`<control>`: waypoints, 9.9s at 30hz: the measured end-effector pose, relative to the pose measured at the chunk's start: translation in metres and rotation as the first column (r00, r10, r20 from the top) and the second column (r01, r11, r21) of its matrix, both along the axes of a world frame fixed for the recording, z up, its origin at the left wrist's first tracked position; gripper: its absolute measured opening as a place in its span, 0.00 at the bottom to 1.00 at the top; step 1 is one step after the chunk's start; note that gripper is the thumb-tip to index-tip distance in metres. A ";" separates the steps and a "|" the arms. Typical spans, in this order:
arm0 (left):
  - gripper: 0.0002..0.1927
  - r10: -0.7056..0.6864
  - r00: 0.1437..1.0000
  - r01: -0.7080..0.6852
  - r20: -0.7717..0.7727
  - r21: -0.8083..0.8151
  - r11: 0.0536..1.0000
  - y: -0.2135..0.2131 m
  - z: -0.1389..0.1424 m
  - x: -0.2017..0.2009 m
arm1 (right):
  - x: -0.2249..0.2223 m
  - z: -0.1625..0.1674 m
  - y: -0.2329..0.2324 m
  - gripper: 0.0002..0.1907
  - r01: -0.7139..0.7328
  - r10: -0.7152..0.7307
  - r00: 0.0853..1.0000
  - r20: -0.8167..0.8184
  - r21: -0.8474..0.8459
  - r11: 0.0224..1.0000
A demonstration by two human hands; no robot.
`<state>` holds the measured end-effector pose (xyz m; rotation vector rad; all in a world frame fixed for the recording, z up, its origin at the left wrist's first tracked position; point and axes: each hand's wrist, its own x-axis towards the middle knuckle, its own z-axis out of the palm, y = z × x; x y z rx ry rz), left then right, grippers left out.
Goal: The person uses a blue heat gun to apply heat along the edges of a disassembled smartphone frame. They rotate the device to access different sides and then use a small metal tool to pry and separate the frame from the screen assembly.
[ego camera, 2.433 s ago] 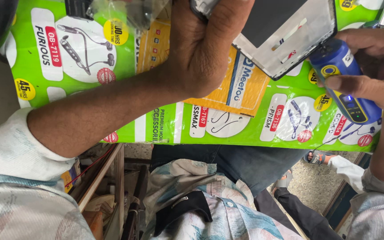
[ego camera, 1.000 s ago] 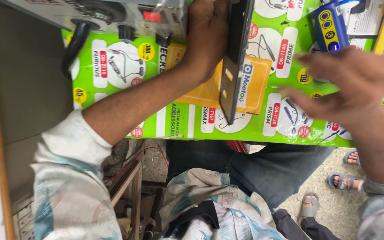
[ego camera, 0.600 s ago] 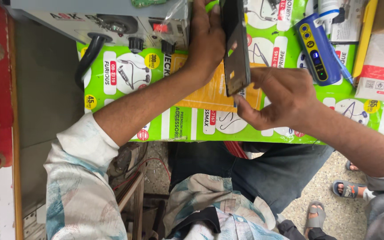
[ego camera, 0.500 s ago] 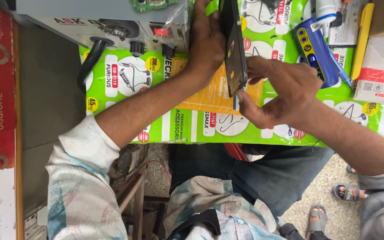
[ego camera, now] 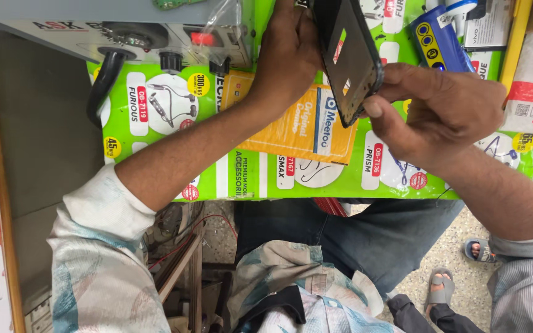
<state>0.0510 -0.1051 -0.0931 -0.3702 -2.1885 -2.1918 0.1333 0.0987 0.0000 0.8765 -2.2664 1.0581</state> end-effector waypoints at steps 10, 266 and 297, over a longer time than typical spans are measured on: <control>0.15 -0.165 0.984 0.156 0.065 0.122 0.980 0.000 0.014 -0.004 | -0.004 0.000 0.014 0.13 0.016 -0.007 0.993 0.119 -0.071 0.997; 0.35 -0.412 0.904 0.382 0.114 0.216 0.899 -0.008 0.011 -0.021 | 0.006 0.020 -0.003 0.36 -0.167 0.175 0.984 -0.038 0.151 0.974; 0.35 -0.345 0.937 0.350 0.057 -0.126 0.928 -0.008 0.017 -0.018 | 0.000 0.020 0.017 0.35 -0.225 0.221 0.974 0.044 0.127 0.966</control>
